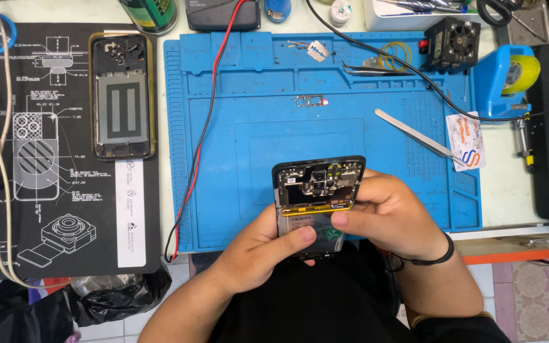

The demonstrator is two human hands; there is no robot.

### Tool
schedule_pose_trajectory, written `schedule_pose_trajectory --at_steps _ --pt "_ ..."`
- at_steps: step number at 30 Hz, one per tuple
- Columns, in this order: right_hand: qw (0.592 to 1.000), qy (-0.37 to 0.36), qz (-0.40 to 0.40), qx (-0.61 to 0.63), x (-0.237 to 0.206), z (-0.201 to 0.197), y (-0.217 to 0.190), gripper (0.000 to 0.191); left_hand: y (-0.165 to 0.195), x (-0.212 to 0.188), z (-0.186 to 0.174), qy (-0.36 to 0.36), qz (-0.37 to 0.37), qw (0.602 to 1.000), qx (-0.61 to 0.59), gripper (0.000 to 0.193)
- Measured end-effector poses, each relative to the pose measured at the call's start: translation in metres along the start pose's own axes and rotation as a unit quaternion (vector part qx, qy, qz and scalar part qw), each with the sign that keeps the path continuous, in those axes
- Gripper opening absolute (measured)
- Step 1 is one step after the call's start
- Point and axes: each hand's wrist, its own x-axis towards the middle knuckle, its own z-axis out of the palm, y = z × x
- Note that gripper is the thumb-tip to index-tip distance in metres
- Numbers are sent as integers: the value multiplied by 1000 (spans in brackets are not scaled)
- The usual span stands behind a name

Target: The person cleans the screen of a smartphone with a tissue and liquid, then opens the back cover to access the internal components. They use a screwdriver to remove screws and disconnect internal connectors, placing small parts on the work mat.

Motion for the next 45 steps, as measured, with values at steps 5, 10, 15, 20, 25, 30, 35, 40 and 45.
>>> schedule_pose_trajectory --at_steps 5,10,15,20,25,30,35,40,45 --pt "1000 -17 13 20 1 0 -5 30 6 0 0 -4 -19 1000 -12 44" --pt "999 0 21 28 2 4 -8 29 9 1 2 0 -8 1000 -3 46" --pt "999 22 -4 49 4 5 -5 30 16 -2 5 69 74 992 74 36" --pt "1000 14 17 19 4 4 2 31 15 -1 4 129 102 980 115 31" --pt "995 49 36 76 9 20 10 50 5 2 4 181 99 975 84 31" --pt "972 126 -126 -156 2 53 18 102 5 16 17 263 129 954 61 32" --pt "982 135 -102 -84 -3 51 29 102 24 -2 25 89 253 916 297 36" --pt "920 54 -40 385 -7 19 42 93 24 2 28 210 235 893 321 36" --pt "889 -11 -25 457 -9 11 57 86 24 23 11 256 165 932 198 54"
